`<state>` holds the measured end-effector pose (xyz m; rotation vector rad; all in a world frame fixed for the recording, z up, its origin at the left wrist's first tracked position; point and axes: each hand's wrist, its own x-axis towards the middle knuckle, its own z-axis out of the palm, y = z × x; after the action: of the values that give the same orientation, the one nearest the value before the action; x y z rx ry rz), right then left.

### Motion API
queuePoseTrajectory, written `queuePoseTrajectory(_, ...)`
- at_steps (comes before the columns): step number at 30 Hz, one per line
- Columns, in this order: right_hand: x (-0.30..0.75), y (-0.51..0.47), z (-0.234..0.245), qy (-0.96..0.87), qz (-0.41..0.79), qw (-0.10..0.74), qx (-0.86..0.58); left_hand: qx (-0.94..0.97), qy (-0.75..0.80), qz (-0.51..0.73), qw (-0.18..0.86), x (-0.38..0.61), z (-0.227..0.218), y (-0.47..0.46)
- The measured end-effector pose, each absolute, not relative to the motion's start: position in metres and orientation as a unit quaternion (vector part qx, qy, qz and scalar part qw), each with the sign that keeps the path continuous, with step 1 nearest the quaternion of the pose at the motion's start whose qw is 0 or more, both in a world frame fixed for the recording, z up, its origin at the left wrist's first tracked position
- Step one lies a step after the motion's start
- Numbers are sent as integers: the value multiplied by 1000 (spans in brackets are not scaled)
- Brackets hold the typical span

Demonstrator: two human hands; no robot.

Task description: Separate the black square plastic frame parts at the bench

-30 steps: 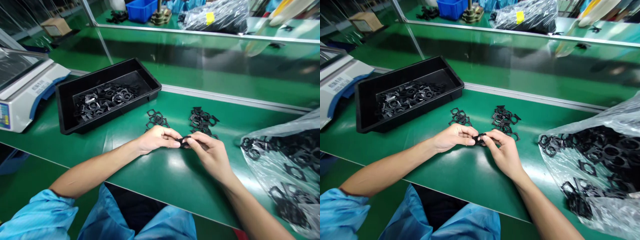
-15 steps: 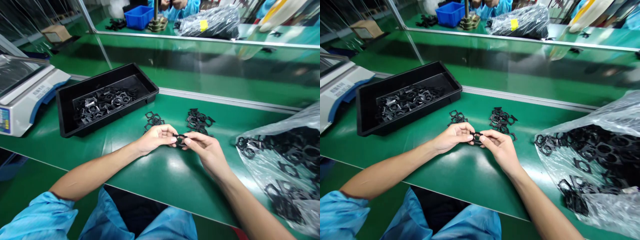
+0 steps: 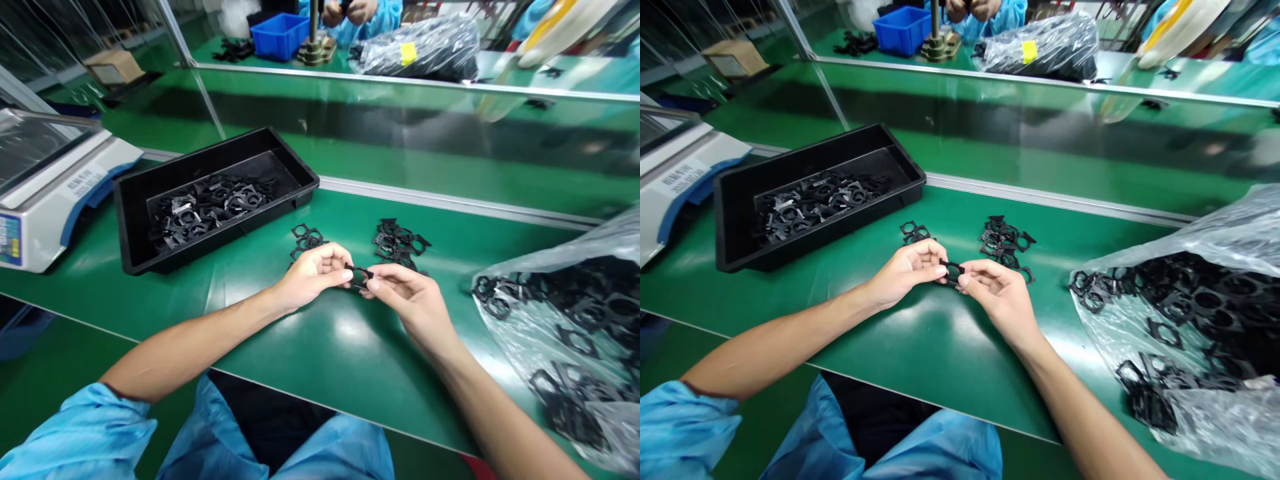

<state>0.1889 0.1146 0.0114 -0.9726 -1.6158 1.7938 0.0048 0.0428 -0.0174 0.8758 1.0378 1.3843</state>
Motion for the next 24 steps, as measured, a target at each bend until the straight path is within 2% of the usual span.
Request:
queuePoseTrajectory(8, 189, 111, 11, -668, 575, 313, -354, 447, 502, 569, 474, 13, -18, 38)
queuePoseTrajectory(16, 191, 107, 13, -684, 590, 277, -326, 484, 511, 550, 450, 14, -15, 35)
queuePoseTrajectory(21, 191, 104, 10, -729, 512, 336, -306, 484, 514, 578, 409, 13, -24, 39)
queuePoseTrajectory(24, 192, 101, 10, -746, 506, 334, -276, 490, 502, 587, 404, 11, -28, 41)
